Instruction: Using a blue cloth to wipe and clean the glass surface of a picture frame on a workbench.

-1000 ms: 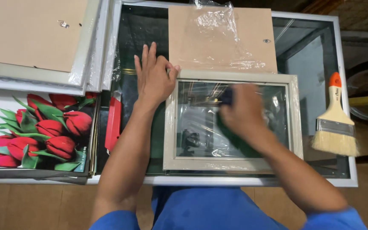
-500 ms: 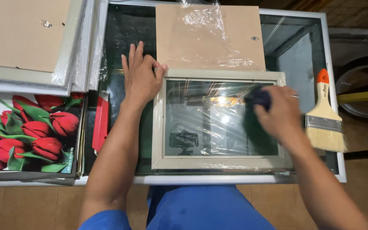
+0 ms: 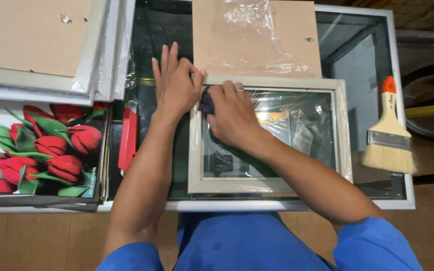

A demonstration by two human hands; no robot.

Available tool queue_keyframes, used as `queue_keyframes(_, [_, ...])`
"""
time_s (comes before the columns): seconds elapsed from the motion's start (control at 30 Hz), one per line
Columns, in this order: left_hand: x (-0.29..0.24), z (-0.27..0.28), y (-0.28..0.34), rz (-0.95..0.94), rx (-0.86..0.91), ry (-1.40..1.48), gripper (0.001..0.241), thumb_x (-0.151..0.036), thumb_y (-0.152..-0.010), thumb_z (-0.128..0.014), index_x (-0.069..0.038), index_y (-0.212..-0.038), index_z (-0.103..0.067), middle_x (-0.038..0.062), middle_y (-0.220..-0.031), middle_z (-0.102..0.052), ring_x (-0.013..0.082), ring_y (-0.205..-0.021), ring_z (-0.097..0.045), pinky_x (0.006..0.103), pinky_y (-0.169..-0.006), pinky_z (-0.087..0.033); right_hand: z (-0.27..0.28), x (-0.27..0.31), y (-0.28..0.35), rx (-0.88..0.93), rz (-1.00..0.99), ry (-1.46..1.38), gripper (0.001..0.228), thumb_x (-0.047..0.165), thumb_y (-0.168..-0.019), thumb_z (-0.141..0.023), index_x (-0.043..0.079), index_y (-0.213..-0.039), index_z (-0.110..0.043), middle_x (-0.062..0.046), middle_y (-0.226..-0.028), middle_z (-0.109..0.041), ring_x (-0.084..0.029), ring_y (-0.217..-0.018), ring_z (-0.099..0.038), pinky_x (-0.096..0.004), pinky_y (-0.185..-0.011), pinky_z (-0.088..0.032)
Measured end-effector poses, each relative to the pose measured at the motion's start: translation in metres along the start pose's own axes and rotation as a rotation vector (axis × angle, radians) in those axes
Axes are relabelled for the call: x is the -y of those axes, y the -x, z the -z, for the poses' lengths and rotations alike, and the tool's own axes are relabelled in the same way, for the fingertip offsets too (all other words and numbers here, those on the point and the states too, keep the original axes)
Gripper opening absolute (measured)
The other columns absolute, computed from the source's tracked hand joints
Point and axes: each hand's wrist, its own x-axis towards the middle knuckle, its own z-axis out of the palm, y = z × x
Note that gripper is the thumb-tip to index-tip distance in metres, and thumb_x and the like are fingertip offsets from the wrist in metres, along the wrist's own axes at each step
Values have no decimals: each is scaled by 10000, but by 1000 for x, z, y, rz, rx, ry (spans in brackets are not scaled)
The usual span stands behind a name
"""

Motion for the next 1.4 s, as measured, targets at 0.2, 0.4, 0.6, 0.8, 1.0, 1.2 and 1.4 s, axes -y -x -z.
queue_keyframes(0.2, [-3, 4, 0, 29, 48, 22, 291, -336, -976, -673, -70, -863, -640, 305, -1598, -351, 459, -1521, -207, 614, -1210, -82, 86, -79, 77, 57, -315, 91, 511, 104, -741, -773, 43, -1238, -671, -203, -1085, -655, -397, -999, -603, -499, -851, -505])
queue_keyframes(0.4, [1, -3, 0, 15, 22, 3, 295, -354, -971, -677, -73, -885, -656, 302, -1589, -354, 472, -1511, -219, 631, -1206, -97, 97, -122, 109, -53, -594, 154, 445, 113, -853, -681, -39, -1263, -598, -283, -1200, -547, -455, -1082, -529, -527, -918, -459])
queue_keyframes(0.6, [2, -3, 0, 4, -10, 4, 279, -348, -949, -699, -80, -874, -668, 301, -1577, -370, 479, -1503, -243, 642, -1207, -116, 17, -27, 21, 76, -135, -67, 478, 97, -765, -722, 41, -1215, -572, -216, -1133, -545, -414, -1051, -534, -521, -888, -473])
queue_keyframes(0.8, [3, -5, -1, -4, -17, -36, 294, -355, -951, -705, -75, -872, -664, 289, -1568, -392, 479, -1489, -274, 651, -1196, -144, 12, -13, -17, 90, 99, -33, 427, 96, -732, -753, 49, -1104, -550, -201, -1141, -557, -456, -1017, -536, -527, -897, -463])
queue_keyframes(1.0, [-1, 0, 1, 11, 18, 6, 275, -327, -977, -688, -72, -880, -656, 297, -1591, -371, 461, -1514, -223, 609, -1209, -103, 78, -89, 56, 153, -130, 53, 475, 42, -708, -760, 99, -1164, -639, -111, -1054, -611, -332, -993, -577, -482, -873, -465])
queue_keyframes(1.2, [-7, 4, -1, 54, 62, -10, 285, -339, -980, -667, -71, -881, -663, 290, -1594, -358, 454, -1519, -205, 619, -1208, -88, 115, -142, 115, 114, -443, 65, 473, 28, -762, -718, 49, -1227, -638, -216, -1255, -551, -426, -1157, -493, -505, -957, -445])
queue_keyframes(1.4, [-4, 1, -1, 39, 38, -27, 283, -356, -977, -660, -87, -890, -669, 293, -1591, -353, 457, -1513, -217, 630, -1204, -103, 29, -55, 35, 78, -3, -77, 544, 36, -654, -691, 53, -1187, -581, -211, -1119, -553, -409, -1021, -494, -500, -850, -447])
